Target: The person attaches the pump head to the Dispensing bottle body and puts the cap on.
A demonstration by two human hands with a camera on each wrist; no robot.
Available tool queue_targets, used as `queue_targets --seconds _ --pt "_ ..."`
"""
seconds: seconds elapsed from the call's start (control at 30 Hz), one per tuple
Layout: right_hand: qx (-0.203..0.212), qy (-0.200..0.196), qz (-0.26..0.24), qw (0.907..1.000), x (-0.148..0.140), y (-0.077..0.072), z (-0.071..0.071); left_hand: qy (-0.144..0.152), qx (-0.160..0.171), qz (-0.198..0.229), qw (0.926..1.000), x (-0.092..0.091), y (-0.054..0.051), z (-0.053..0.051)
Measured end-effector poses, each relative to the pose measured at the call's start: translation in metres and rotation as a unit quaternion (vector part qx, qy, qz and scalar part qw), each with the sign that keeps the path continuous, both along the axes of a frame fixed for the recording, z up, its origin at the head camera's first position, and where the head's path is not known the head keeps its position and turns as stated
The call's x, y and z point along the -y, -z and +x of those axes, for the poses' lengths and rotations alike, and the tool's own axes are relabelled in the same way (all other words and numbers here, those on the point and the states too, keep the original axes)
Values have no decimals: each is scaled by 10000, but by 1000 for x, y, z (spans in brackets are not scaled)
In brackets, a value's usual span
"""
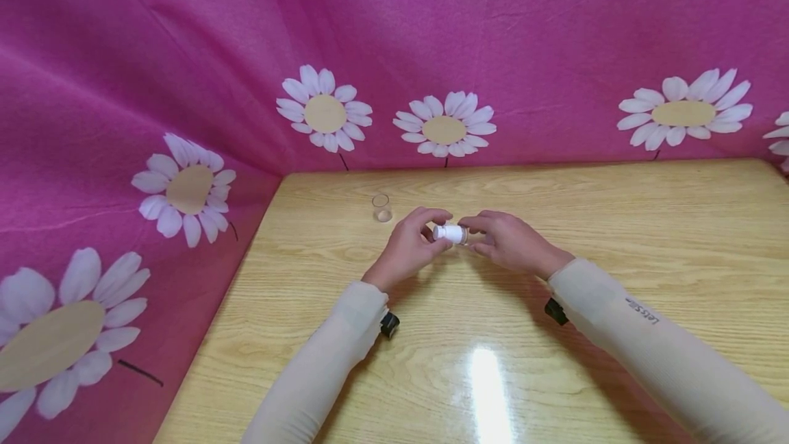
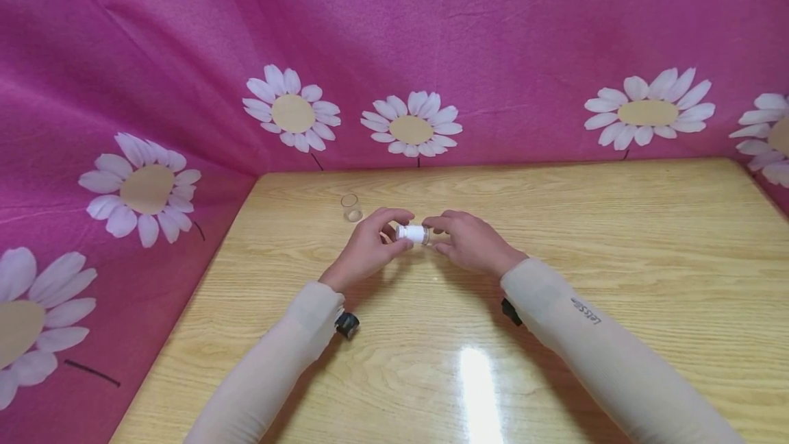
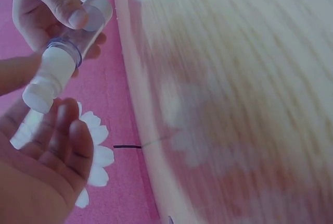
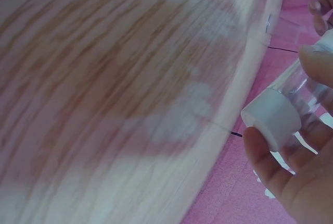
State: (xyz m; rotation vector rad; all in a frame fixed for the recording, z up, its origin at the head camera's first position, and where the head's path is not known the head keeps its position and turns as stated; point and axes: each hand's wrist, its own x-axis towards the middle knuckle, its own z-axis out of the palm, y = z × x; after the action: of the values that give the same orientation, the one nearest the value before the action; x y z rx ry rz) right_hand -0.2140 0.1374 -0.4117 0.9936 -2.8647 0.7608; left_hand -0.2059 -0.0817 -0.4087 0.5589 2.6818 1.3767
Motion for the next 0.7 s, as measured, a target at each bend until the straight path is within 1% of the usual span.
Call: queue_targets --seconds 0.07,0.2,0.3,0.57,0.7 --pt "59 40 -30 10000 0 0 0 -164 161 -100 9997 -1 -1 -1" --pt "89 55 -55 9999 1 1 -2 -481 614 -239 9967 -2 -2 0" --pt "59 56 -24 10000 1 1 -1 -526 825 -203 9950 -2 -2 1" --pt "155 100 -8 9998 0 -1 2 -538 991 -97 9936 -4 -4 2" --pt "144 94 4 9999 1 -2 2 -492 934 -82 9944 -4 -5 2"
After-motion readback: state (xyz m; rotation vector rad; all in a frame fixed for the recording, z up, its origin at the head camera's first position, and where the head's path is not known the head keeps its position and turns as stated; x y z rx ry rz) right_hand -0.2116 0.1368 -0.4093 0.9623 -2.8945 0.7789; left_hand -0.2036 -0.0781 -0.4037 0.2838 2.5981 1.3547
